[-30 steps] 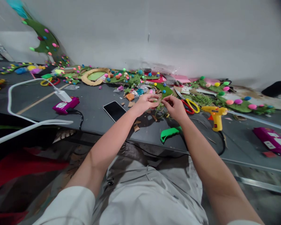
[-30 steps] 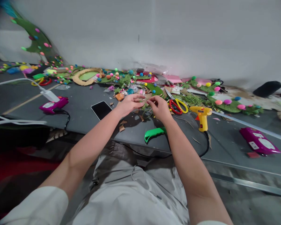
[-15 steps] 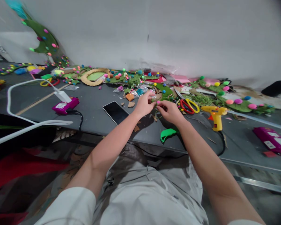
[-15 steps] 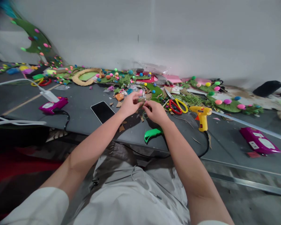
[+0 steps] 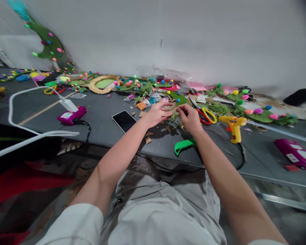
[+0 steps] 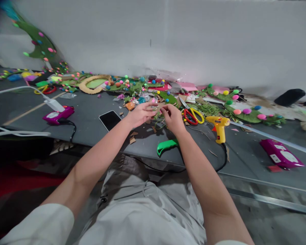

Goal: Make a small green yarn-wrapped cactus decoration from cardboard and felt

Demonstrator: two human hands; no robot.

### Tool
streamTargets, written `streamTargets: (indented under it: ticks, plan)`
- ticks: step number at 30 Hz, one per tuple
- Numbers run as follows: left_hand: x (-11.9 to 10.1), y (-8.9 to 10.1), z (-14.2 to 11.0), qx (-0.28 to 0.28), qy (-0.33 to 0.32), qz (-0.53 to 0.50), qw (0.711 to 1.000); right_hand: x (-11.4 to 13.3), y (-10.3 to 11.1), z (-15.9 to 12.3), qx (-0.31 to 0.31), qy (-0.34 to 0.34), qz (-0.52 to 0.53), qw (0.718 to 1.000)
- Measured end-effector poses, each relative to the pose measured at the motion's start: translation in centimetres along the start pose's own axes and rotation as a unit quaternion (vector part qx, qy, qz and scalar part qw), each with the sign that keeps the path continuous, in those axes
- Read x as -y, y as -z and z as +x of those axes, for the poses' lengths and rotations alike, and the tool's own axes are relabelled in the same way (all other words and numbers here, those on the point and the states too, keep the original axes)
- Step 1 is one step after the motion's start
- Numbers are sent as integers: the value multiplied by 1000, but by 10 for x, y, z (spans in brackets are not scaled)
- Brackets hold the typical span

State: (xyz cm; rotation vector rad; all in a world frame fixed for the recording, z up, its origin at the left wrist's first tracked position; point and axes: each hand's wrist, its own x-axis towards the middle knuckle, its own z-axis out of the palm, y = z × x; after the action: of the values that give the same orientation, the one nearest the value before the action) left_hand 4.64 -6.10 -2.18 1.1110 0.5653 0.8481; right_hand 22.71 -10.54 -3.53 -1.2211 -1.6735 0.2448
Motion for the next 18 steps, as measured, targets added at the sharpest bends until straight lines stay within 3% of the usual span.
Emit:
streamTargets:
  ticks: [3,7,11,15,18]
  plan:
    - [1,1,4,-33,-11,-50,998,0,-5,-2,15,0,16,1000]
    - [4,5,11,-122,-35,-58,990,2,-10,-5,63,-1,-20,998]
    - [10,10,16,-187,-89,82,975,4,-11,-7,109,37,-64,991]
    - [19,12,14,-149,-176,311,922,0,-6,-7,115,53,-101,987]
    - [21,11,12,-91,-157,335,925,-4,-1,-5,107,51,-105,987]
